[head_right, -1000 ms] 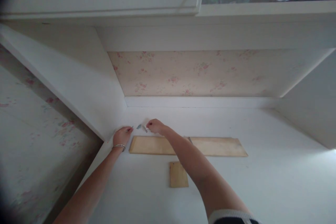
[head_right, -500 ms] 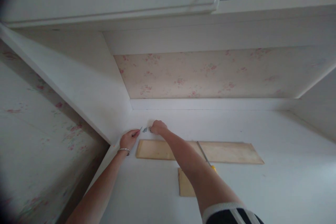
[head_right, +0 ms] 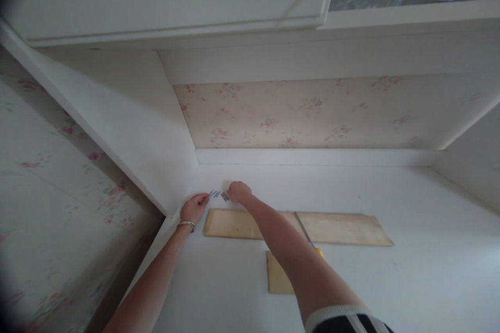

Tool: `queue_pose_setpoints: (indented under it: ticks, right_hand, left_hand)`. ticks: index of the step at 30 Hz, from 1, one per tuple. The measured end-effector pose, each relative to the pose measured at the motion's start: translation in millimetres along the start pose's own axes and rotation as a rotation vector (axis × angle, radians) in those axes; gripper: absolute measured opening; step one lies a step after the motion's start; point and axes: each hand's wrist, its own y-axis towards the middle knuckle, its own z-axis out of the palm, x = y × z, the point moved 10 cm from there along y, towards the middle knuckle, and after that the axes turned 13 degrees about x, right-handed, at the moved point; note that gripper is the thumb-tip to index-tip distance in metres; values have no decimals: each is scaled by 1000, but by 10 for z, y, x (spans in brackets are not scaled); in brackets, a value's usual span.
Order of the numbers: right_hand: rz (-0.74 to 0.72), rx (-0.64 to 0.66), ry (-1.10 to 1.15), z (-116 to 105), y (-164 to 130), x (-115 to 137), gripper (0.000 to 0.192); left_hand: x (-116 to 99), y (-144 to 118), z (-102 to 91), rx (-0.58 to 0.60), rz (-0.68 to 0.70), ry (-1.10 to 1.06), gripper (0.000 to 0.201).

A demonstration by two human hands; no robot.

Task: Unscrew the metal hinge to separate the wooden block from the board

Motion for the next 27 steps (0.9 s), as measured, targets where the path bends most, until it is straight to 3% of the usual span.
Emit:
queue_pose_setpoints:
  ticks: [4, 8, 10, 13, 15, 17, 20, 23, 27]
  right_hand:
    - [-21, -70, -29, -125, -179, 35, 37]
    - [-53, -173, -50, -320, -642, -119, 36]
    - [-51, -214, -45, -391, -1002, -329, 33]
    - [-21, -283, -15, -391, -1677, -800, 31]
    - [27, -346, 18, -265, -2165, -1187, 35]
    - [98, -499, 88, -81, -2665, -1594, 39]
    - [211, -612, 90, 390, -3173, -2029, 48]
    - [271, -598, 37, 795, -3350, -2176, 50]
    - [226, -541, 22, 935, -3315, -2100, 44]
  left_hand:
    - [30, 8, -22, -22, 20, -32, 25]
    - [13, -49, -55, -58, 104, -127, 25]
    - [-138, -163, -78, -70, 197, -132, 25]
    - [-652, -472, -54, -15, 429, -29, 25]
    - [-1090, -743, 36, 65, 599, 97, 25]
    - [-1477, -986, 206, 174, 729, 230, 28]
    - [-1851, -1139, 529, 326, 787, 371, 59]
    - [-2063, -1068, 886, 465, 764, 460, 84]
    - [-2268, -927, 1239, 633, 724, 461, 85]
